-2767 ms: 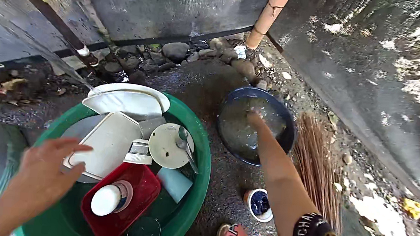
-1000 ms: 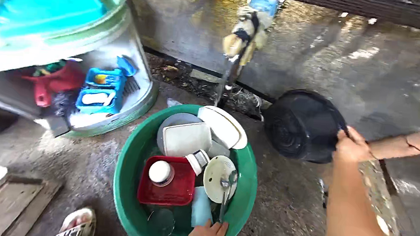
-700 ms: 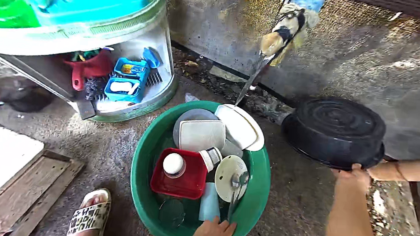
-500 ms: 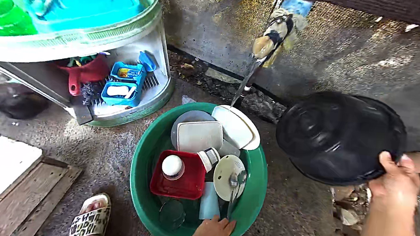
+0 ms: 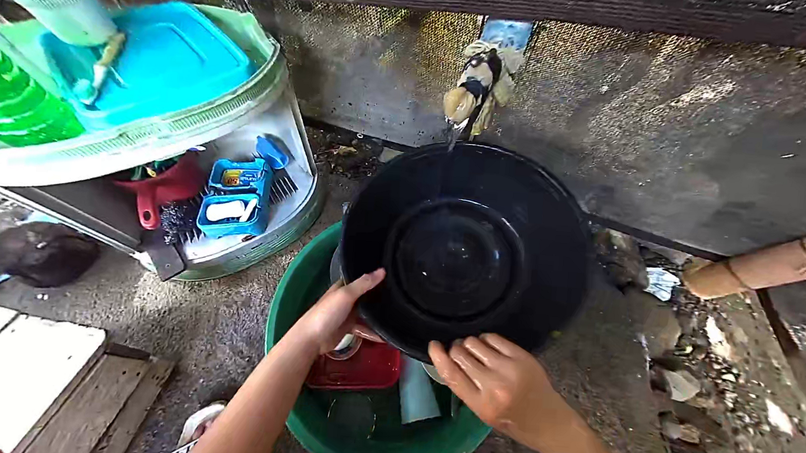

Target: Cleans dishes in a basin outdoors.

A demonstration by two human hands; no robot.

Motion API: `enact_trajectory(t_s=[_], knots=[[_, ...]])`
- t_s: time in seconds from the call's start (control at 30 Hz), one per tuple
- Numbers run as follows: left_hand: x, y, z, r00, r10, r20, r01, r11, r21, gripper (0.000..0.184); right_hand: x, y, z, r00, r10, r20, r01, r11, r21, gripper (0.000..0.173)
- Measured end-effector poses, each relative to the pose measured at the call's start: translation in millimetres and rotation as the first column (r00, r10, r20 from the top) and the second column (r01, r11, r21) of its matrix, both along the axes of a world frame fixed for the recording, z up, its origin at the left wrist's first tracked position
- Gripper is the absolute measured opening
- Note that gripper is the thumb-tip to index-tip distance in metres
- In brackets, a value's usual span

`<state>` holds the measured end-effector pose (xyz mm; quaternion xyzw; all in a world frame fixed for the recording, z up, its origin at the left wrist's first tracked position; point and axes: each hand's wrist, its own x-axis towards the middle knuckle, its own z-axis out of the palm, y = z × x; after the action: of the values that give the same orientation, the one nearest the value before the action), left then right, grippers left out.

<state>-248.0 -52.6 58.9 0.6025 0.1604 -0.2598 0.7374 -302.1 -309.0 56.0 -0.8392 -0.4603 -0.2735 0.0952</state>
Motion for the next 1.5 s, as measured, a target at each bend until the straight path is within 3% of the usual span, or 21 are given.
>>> enact_trajectory(t_s=[0.03,0.1,0.17,0.2,0.27,0.37,0.43,0.5,0.57,0.6,0.67,0.73,0.8,0.9,1.0,1.13,1.23,1.3,1.37,1.43,1.5], knots=[[1.9,6.5,2.0,0.995,0.093,-0.033,-0.092,0.996,0.019,0.038,6.6,9.7,-8.4,0.998,0.040,-0.053,-0.038,0.999,0.023,0.019],[5.7,19.9,3.3,0.969,0.246,-0.037,-0.243,0.968,0.061,0.046,23.5,26.7,-11.9,0.911,0.062,-0.409,-0.036,0.997,0.071,0.024],[4.0,31.8,3.8,0.939,0.343,0.000,-0.342,0.937,0.066,0.046,55.0,40.1,3.4,0.583,0.095,-0.807,0.112,0.974,0.196,0.057],[2.8,37.4,5.6,0.926,0.376,0.022,-0.377,0.924,0.063,0.045,78.8,45.8,8.1,0.465,0.125,-0.877,0.256,0.929,0.269,0.058],[0.6,45.6,12.3,0.907,0.415,0.065,-0.419,0.905,0.068,0.044,139.8,53.7,10.7,0.334,0.219,-0.917,0.570,0.728,0.382,0.046],[-3.6,46.1,14.5,0.878,0.459,0.133,-0.471,0.879,0.076,0.049,228.0,62.8,16.5,0.214,0.641,-0.737,0.858,0.238,0.456,0.038],[-2.0,41.7,13.3,0.840,0.507,0.193,-0.529,0.845,0.083,0.050,255.7,78.3,24.4,0.249,0.753,-0.609,0.879,0.088,0.469,0.032],[1.1,42.3,11.3,0.801,0.545,0.249,-0.581,0.807,0.102,0.050,265.0,104.9,26.9,0.401,0.511,-0.760,0.834,0.141,0.534,0.038],[2.8,47.0,8.8,0.781,0.535,0.322,-0.598,0.790,0.137,0.049,262.1,103.8,19.4,0.630,-0.041,-0.775,0.663,0.548,0.510,0.047],[2.4,50.6,7.2,0.772,0.525,0.358,-0.604,0.782,0.154,0.050,259.0,93.9,8.4,0.745,-0.239,-0.623,0.538,0.767,0.350,0.040],[2.7,54.9,4.4,0.745,0.534,0.400,-0.627,0.765,0.145,0.053,256.7,74.1,-32.5,0.915,-0.254,-0.313,0.277,0.960,0.033,0.024],[4.9,52.6,1.4,0.715,0.578,0.394,-0.658,0.746,0.100,0.059,229.0,74.6,-75.1,0.926,-0.221,-0.307,0.202,0.975,-0.094,0.029],[6.7,43.8,-5.4,0.697,0.618,0.362,-0.682,0.728,0.069,0.063,171.5,102.4,-100.5,0.829,-0.221,-0.514,0.255,0.967,-0.004,0.037],[4.7,31.4,-16.2,0.698,0.645,0.311,-0.690,0.722,0.053,0.071,84.4,144.1,-85.0,0.640,-0.060,-0.766,0.294,0.940,0.171,0.046],[-4.0,31.2,-4.2,0.721,0.632,0.284,-0.676,0.730,0.094,0.069,66.4,137.6,-102.1,0.819,0.120,-0.561,0.122,0.919,0.375,0.042],[-14.0,43.3,12.4,0.760,0.558,0.332,-0.636,0.745,0.203,0.064,114.2,77.4,-133.9,0.876,-0.113,-0.469,0.218,0.960,0.177,0.032],[-14.7,44.2,11.2,0.771,0.563,0.298,-0.626,0.756,0.192,0.065,128.5,52.3,-117.9,0.728,-0.359,-0.584,0.546,0.819,0.177,0.041],[-11.8,44.5,3.4,0.772,0.592,0.232,-0.627,0.768,0.130,0.061,123.6,47.9,-89.2,0.536,-0.327,-0.778,0.770,0.567,0.293,0.067],[-7.6,43.0,-11.5,0.787,0.597,0.159,-0.610,0.791,0.051,0.050,115.2,40.2,-62.1,0.450,-0.152,-0.880,0.870,0.297,0.393,0.067],[-5.1,37.5,-40.0,0.821,0.561,0.105,-0.560,0.828,-0.040,0.033,95.9,33.5,-40.3,0.527,-0.087,-0.845,0.846,0.153,0.511,0.051],[-2.2,26.0,-80.6,0.878,0.473,0.075,-0.461,0.877,-0.131,0.027,67.7,33.9,-18.6,0.681,-0.127,-0.721,0.732,0.136,0.668,0.045]])
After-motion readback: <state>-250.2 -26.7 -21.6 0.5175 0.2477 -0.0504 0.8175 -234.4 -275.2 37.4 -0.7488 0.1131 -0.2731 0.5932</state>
